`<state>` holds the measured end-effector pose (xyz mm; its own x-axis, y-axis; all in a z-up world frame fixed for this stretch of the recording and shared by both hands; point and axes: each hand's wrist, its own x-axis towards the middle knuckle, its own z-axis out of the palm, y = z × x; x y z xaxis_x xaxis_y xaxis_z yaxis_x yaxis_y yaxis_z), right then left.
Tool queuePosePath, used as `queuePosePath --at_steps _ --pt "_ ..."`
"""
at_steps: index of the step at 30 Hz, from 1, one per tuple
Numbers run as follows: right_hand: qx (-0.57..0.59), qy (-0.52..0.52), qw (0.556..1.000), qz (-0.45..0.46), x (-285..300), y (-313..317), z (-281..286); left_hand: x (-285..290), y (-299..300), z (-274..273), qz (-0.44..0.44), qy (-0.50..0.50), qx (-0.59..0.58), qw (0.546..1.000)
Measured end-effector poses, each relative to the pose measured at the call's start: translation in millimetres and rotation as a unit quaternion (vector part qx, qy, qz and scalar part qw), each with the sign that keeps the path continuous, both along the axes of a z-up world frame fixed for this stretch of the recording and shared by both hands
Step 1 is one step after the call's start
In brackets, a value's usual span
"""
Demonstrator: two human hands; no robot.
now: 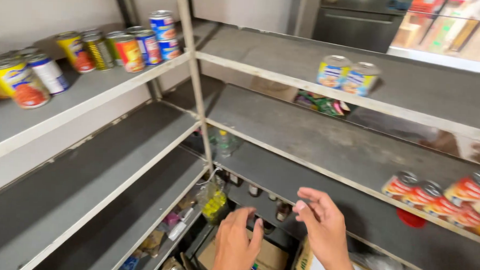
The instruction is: Moving canned goods between shelves and into a cardboard box to organize a storage area.
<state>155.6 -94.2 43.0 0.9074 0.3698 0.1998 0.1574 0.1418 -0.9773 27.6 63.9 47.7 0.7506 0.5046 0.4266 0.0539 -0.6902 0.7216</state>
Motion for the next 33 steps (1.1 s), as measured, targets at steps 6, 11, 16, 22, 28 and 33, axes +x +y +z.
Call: queuePosePath --at_steps 6,11,16,22,28,33 --pt "-0.006 -0.061 0.993 -0.098 30 -79 39 52 -60 39 -0.113 -0.051 0.018 0.992" --pt "-0.041 -0.105 0.978 -0.173 66 -152 56 105 -123 59 -0.187 -0.055 0.04 0.98" --pt "-0.064 -0.139 0.964 -0.219 99 -212 70 153 -180 78 -0.248 -0.07 0.055 0.965" --pt "-0.099 -0.138 0.952 -0.254 125 -263 84 205 -225 96 -0.305 -0.054 0.012 0.951" --pt "-0.241 -0.245 0.897 -0.277 133 -298 87 252 -247 75 -0.35 -0.05 0.024 0.935" --pt "-0.356 -0.275 0.859 -0.242 143 -319 90 277 -262 64 -0.353 -0.018 0.032 0.935"
